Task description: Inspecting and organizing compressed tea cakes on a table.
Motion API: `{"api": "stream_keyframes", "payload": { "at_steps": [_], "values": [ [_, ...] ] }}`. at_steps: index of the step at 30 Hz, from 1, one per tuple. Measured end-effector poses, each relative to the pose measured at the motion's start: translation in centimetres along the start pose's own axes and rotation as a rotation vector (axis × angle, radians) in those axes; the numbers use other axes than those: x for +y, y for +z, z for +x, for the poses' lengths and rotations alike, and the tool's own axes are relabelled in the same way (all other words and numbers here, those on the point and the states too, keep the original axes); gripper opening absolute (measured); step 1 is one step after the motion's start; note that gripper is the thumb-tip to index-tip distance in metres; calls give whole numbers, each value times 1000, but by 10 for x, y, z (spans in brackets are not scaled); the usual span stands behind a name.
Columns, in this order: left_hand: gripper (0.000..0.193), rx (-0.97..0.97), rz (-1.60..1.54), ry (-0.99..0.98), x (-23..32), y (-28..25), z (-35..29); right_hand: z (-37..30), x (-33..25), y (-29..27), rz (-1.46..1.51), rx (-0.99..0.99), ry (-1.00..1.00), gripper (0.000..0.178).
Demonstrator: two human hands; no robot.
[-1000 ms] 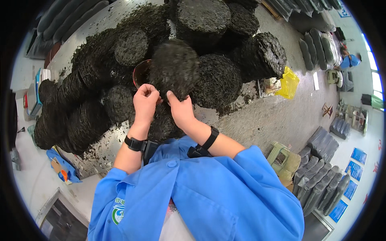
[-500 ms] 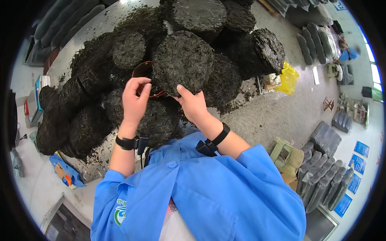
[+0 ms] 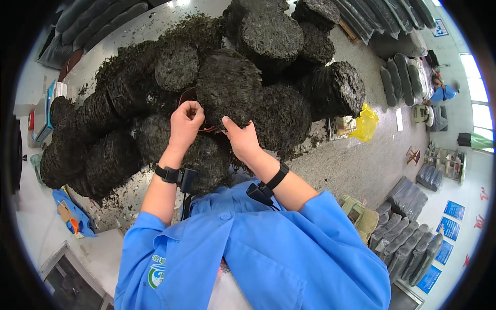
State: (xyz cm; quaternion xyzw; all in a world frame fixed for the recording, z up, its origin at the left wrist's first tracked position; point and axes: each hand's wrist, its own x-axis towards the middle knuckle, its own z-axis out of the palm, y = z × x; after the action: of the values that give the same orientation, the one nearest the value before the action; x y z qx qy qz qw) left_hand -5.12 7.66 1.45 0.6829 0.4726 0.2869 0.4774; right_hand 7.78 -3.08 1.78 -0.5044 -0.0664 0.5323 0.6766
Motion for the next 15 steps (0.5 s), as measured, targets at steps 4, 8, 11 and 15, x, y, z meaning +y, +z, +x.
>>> {"api": "stream_keyframes", "payload": {
  "at_steps": [4,8,11,15],
  "values": [
    [9,8,-46,122,-1,8,1,9,4,-3,-36,-1,-25,21],
    [12,9,111,228,-13,13,3,16,12,0,-99,-35,-16,20],
    [13,-40,-98,69,-25,10,11,20,6,2,-301,-33,-160,30],
    [41,-5,154,-98,-33,-15,21,23,-21,-1,-1188,-200,-873,63]
  ]
}}
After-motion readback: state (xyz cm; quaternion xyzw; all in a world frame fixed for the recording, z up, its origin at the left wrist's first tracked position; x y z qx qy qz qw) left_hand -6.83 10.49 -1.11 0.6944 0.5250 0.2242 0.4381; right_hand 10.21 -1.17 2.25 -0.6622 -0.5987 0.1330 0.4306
